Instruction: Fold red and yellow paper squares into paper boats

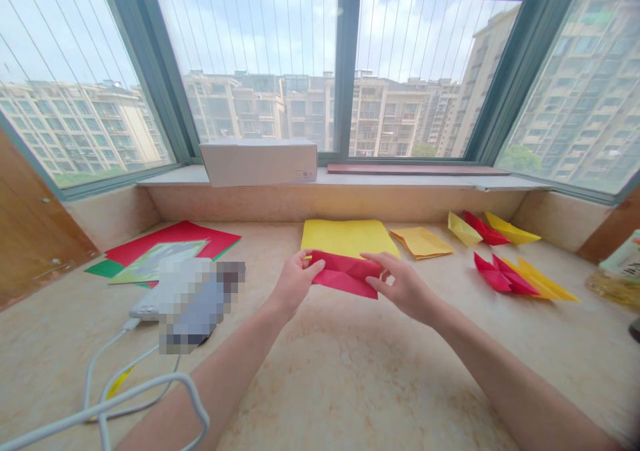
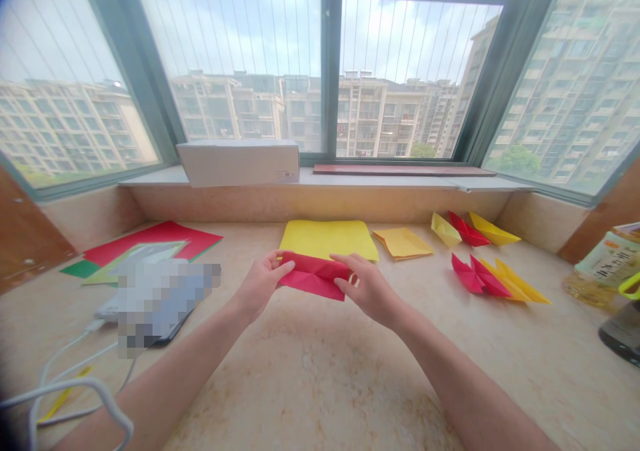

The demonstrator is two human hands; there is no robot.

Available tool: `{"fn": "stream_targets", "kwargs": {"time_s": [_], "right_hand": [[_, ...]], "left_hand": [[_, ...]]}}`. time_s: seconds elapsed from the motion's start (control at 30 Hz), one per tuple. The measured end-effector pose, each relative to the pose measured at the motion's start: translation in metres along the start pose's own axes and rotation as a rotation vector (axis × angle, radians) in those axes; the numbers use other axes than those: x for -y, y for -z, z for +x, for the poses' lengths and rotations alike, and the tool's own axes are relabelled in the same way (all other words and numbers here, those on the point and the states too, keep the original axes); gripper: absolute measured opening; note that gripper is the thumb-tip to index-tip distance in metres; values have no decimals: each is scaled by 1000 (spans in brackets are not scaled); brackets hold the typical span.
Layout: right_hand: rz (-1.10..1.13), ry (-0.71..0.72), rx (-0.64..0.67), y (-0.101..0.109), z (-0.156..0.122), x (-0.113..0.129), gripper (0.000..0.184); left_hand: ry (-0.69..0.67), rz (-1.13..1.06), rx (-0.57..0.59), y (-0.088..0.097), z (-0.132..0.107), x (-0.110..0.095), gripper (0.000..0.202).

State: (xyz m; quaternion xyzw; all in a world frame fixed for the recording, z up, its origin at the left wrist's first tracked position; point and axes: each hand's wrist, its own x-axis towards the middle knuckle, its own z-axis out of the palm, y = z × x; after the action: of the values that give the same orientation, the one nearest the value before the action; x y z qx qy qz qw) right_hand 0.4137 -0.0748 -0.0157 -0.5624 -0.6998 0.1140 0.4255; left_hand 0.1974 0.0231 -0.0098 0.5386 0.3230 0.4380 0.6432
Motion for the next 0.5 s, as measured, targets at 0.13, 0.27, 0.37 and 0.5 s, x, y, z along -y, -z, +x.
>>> {"fn": "stream_targets", "kwargs": {"time_s": [0.13,0.27,0.37,0.5], "right_hand": [[-17,68,-45,3,0,3,30],[-25,74,-49,5,1,1,29],[-32,51,-48,6,2,0,30],[-34,65,-42,6,2,1,28]], "left_hand": [[13,118,50,1,-2,0,42],[-19,260,93,1,-4,-2,35],[-47,329,124,1,-3,-3,25],[-70,467,197,-1,-7,-5,21]]}}
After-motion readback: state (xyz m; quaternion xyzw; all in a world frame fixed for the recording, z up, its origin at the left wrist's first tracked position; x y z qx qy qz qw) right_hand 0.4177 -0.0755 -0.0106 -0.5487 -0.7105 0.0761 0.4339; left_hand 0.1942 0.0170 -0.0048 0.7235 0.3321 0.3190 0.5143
